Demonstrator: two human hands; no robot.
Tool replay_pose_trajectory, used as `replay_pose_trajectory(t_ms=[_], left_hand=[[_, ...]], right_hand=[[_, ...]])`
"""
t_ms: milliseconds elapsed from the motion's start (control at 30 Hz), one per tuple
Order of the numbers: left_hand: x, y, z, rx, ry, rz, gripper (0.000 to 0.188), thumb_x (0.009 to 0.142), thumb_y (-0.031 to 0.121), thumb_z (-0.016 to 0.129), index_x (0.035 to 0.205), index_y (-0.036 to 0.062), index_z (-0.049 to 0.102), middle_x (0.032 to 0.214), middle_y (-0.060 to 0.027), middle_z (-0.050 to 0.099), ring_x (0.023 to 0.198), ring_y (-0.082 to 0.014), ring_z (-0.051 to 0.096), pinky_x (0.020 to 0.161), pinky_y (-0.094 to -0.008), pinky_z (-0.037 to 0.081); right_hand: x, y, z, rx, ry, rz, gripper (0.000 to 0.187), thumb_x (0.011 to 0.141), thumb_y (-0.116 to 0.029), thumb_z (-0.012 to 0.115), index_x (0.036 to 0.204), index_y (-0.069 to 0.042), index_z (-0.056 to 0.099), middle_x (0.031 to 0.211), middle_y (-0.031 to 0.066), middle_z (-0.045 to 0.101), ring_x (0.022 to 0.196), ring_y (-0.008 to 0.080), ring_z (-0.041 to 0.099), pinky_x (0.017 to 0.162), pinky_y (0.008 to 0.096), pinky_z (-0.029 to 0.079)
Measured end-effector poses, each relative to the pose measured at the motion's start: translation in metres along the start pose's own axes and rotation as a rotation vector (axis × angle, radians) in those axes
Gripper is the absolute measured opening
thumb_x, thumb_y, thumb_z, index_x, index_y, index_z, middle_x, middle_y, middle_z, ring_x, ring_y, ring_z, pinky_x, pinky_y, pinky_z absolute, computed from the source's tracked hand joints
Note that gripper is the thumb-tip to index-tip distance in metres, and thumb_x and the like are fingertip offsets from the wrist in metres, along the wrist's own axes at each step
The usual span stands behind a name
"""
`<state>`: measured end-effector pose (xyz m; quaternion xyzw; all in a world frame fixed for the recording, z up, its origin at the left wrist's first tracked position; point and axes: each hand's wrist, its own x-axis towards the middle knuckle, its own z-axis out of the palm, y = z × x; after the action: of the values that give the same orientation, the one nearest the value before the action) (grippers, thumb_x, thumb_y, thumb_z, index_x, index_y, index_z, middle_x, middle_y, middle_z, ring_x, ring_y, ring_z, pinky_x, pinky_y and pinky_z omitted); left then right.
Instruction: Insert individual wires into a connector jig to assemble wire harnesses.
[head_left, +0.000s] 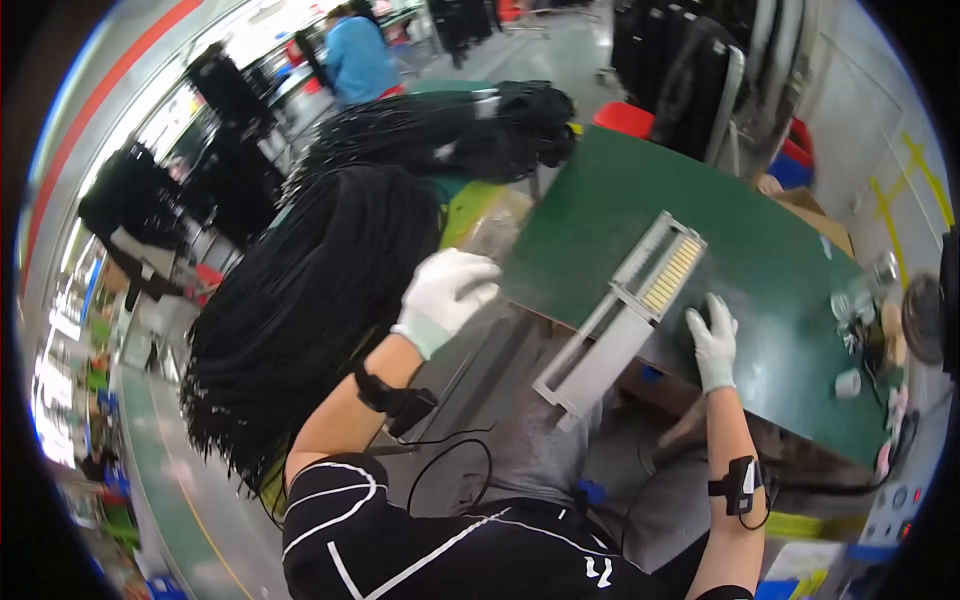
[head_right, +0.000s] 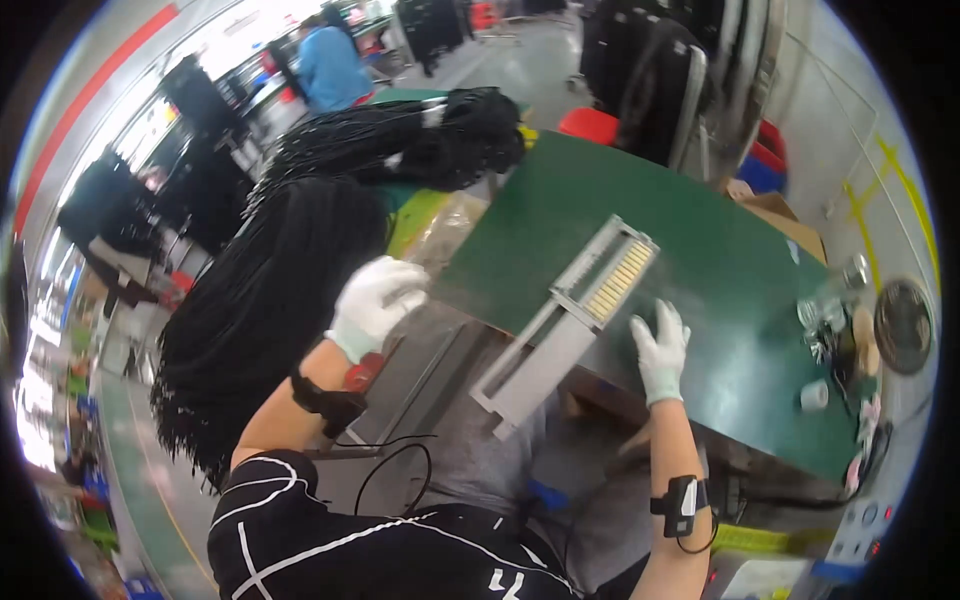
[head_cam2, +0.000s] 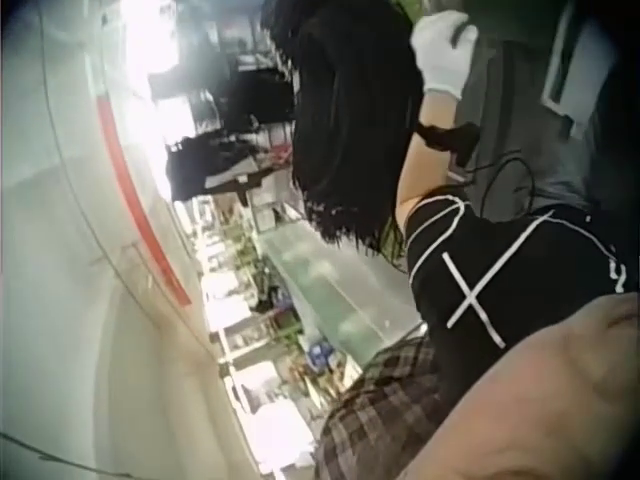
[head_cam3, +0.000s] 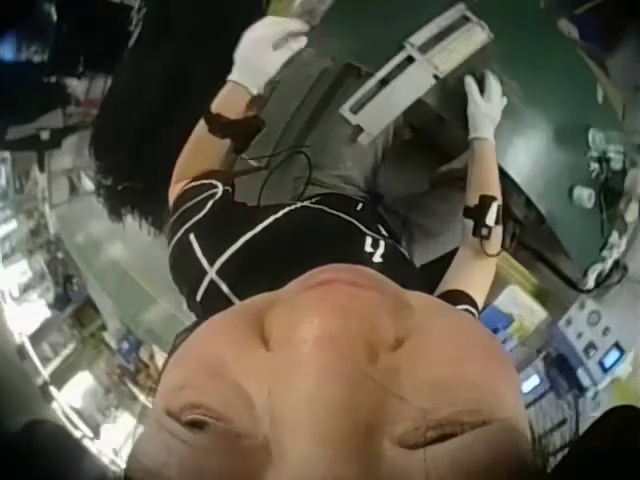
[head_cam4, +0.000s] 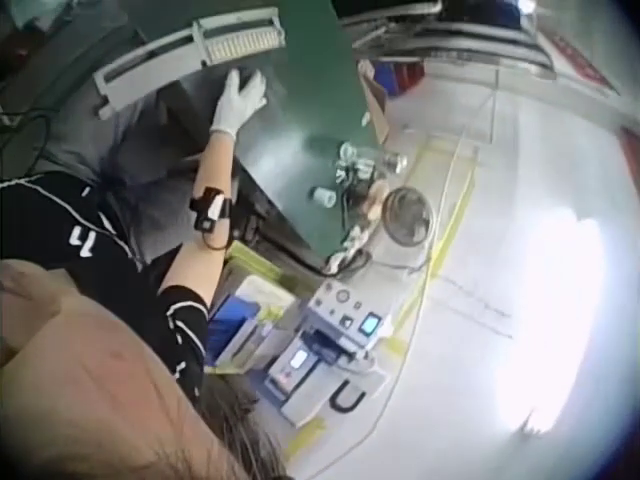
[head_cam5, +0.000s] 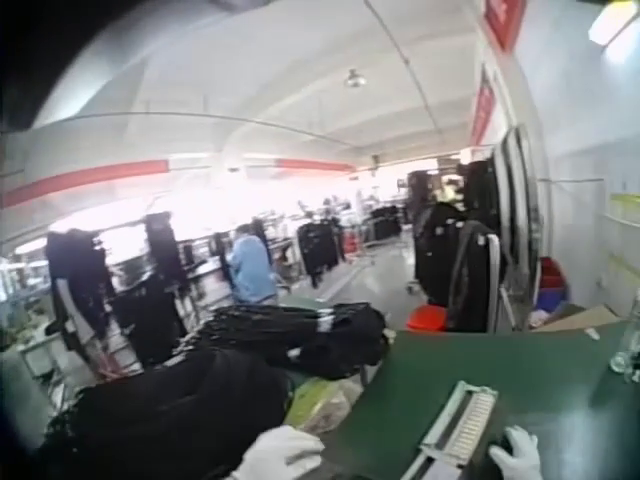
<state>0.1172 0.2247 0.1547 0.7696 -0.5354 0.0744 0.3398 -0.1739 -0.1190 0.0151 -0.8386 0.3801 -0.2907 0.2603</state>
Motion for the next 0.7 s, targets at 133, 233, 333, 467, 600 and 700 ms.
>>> replay_pose_trajectory(t_ms=[133, 233, 333, 467, 600, 700], left_hand=[[-0.027, -0.06, -0.096, 0.371, 0.463, -0.065, 0.011, 0.079, 0.017, 0.076, 0.085, 0.0074, 0.075, 0.093, -0.0107, 0.074, 0.089, -0.0311, 0.069, 0.083, -0.0406, 0.053], [-0.034, -0.108, -0.155, 0.488, 0.52, -0.351, 0.019, 0.083, 0.026, 0.076, 0.087, 0.0078, 0.076, 0.093, -0.0122, 0.074, 0.092, -0.0315, 0.07, 0.084, -0.0394, 0.053], [0.01, -0.127, -0.159, 0.481, 0.309, -0.704, 0.031, 0.086, 0.038, 0.075, 0.086, 0.0067, 0.075, 0.091, -0.0131, 0.074, 0.092, -0.0321, 0.07, 0.084, -0.0395, 0.053], [0.042, -0.156, -0.139, 0.627, 0.081, -0.688, 0.04, 0.086, 0.047, 0.074, 0.088, 0.0068, 0.073, 0.091, -0.0125, 0.073, 0.086, -0.0306, 0.069, 0.081, -0.0407, 0.053], [0.032, -0.195, -0.153, 0.333, 0.119, -0.709, 0.035, 0.092, 0.041, 0.071, 0.093, 0.0057, 0.07, 0.092, -0.0119, 0.072, 0.081, -0.0244, 0.068, 0.077, -0.037, 0.054], [0.02, -0.194, -0.146, -0.389, 0.386, -0.717, 0.031, 0.097, 0.035, 0.067, 0.099, 0.0047, 0.066, 0.093, -0.0119, 0.072, 0.077, -0.0199, 0.067, 0.073, -0.033, 0.054]], right_hand=[[0.022, 0.016, 0.023, -0.035, 0.059, -0.021, 0.057, 0.095, -0.04, 0.064, 0.139, -0.005, 0.056, 0.146, 0.0156, 0.054, 0.14, 0.0291, 0.045, 0.121, 0.0463, 0.022], [0.028, 0.017, 0.032, -0.072, 0.113, -0.025, 0.055, 0.096, -0.039, 0.064, 0.138, -0.005, 0.057, 0.144, 0.0145, 0.056, 0.138, 0.0284, 0.047, 0.121, 0.0461, 0.023], [0.03, 0.022, 0.028, -0.125, 0.129, -0.015, 0.051, 0.096, -0.036, 0.064, 0.136, -0.005, 0.059, 0.141, 0.0141, 0.058, 0.136, 0.0282, 0.049, 0.12, 0.0459, 0.025], [0.033, 0.022, 0.027, -0.173, 0.115, -0.028, 0.047, 0.095, -0.031, 0.065, 0.133, -0.004, 0.061, 0.137, 0.0143, 0.061, 0.134, 0.0288, 0.051, 0.119, 0.0456, 0.026], [0.032, 0.018, 0.028, -0.196, 0.116, -0.047, 0.044, 0.094, -0.027, 0.067, 0.131, -0.003, 0.062, 0.134, 0.0147, 0.063, 0.132, 0.0302, 0.052, 0.119, 0.0452, 0.027], [0.032, 0.014, 0.025, -0.221, 0.113, -0.063, 0.043, 0.093, -0.024, 0.068, 0.13, -0.003, 0.062, 0.134, 0.0151, 0.063, 0.132, 0.0312, 0.052, 0.118, 0.0447, 0.028]])
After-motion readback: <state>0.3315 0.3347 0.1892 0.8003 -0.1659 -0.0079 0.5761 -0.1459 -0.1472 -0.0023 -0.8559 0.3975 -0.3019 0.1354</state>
